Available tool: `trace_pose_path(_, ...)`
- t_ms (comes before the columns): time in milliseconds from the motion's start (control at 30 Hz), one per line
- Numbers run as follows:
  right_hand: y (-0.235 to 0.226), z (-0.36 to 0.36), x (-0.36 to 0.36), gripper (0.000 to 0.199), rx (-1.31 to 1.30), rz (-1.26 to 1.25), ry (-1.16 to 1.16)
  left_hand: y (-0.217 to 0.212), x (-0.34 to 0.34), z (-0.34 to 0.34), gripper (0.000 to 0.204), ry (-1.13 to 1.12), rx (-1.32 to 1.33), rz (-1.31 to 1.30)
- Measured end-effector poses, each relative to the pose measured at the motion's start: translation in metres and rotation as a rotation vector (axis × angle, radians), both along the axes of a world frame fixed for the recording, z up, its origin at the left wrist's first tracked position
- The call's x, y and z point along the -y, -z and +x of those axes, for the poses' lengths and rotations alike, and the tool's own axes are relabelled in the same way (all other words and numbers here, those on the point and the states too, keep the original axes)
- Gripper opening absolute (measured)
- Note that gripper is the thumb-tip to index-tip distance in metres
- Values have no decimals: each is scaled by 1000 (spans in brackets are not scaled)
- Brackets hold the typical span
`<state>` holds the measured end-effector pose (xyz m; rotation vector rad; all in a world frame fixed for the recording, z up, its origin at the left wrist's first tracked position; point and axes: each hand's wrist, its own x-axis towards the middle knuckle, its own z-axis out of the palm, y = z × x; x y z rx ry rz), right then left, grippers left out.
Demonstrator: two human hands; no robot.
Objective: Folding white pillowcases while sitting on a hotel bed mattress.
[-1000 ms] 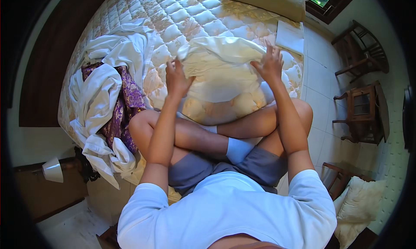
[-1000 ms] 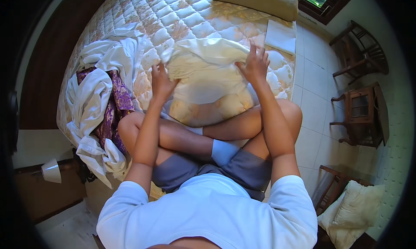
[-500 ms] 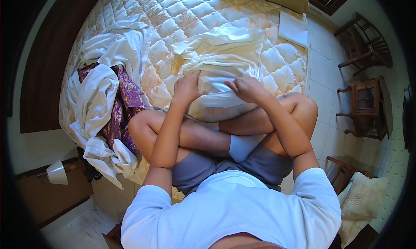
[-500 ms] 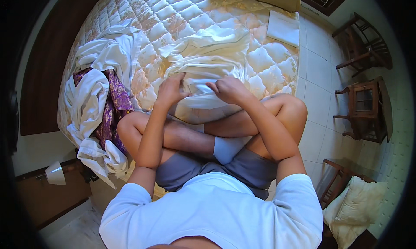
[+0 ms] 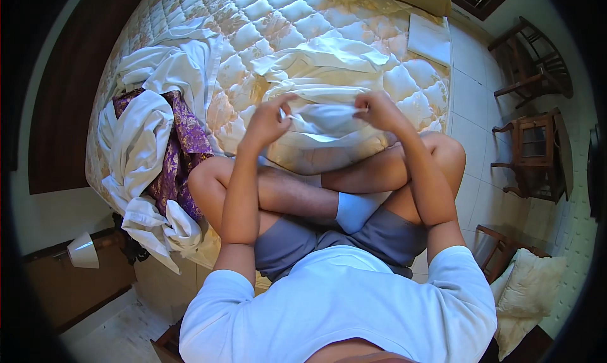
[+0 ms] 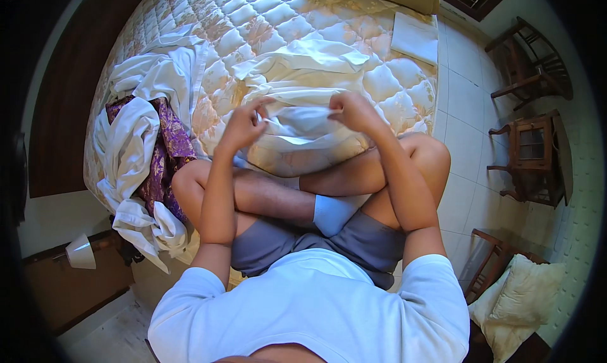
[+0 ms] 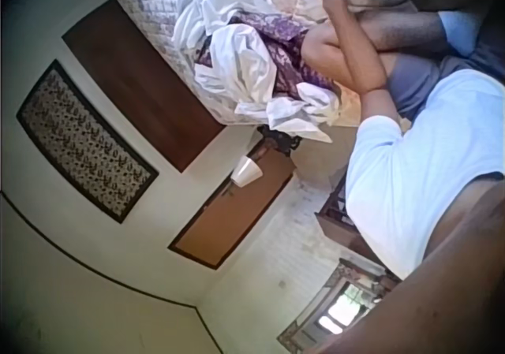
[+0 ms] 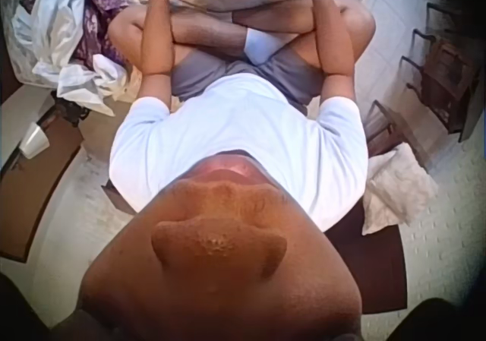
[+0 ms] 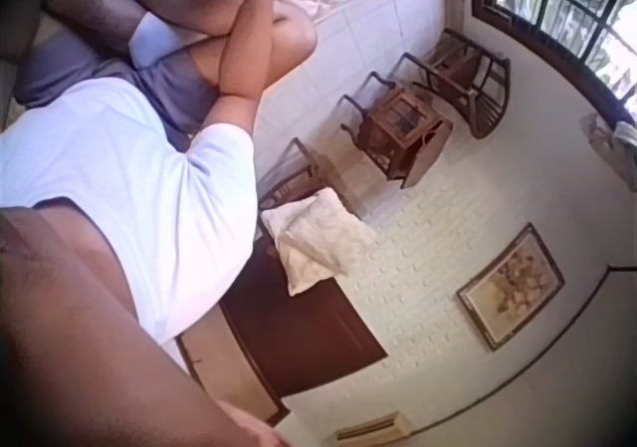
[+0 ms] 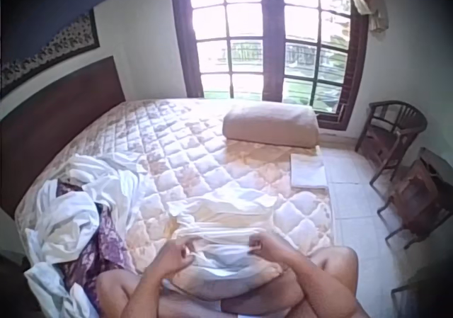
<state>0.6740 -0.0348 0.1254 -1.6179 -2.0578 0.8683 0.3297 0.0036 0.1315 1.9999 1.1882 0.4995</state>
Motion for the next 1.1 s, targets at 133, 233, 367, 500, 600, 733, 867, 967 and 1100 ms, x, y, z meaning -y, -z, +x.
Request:
trace_pose_path(133,-24,30,-10,15,-789,58,273,-20,-11,-33,19,-235,446,162)
trace_pose_path(233,-31,36,-7,14,-652,211,385,-24,-14,-41,11,-524,638,-5)
trace_pose_path(367,-32,37,0,25,-261,294,189,-12,-12,-29,12,-459,400,53)
trace_pose_path(500,-37,44,4,37,-166,86,-2,-5,-4,-26,13,-35,152,278)
trace_pose_path(600,-42,47,11,31,-108,-310,-285,-4,4,-32,17,157,-128,-310)
trace_pose_path(733,-42,33,26,32,-129,-623,-188,1,9,-25,18,15,-190,-434)
trace_pose_path(867,-34,2,24,22,-248,-97,69,6,8,-7,18,-26,-72,175)
trace_pose_path(967,-16,-38,17,16,-334,87,-28,9,6,4,21,-16,-10,83)
trace_pose_path(1100,20,-91,14,6,-158,514,-257,9,8,10,29,39,-201,103)
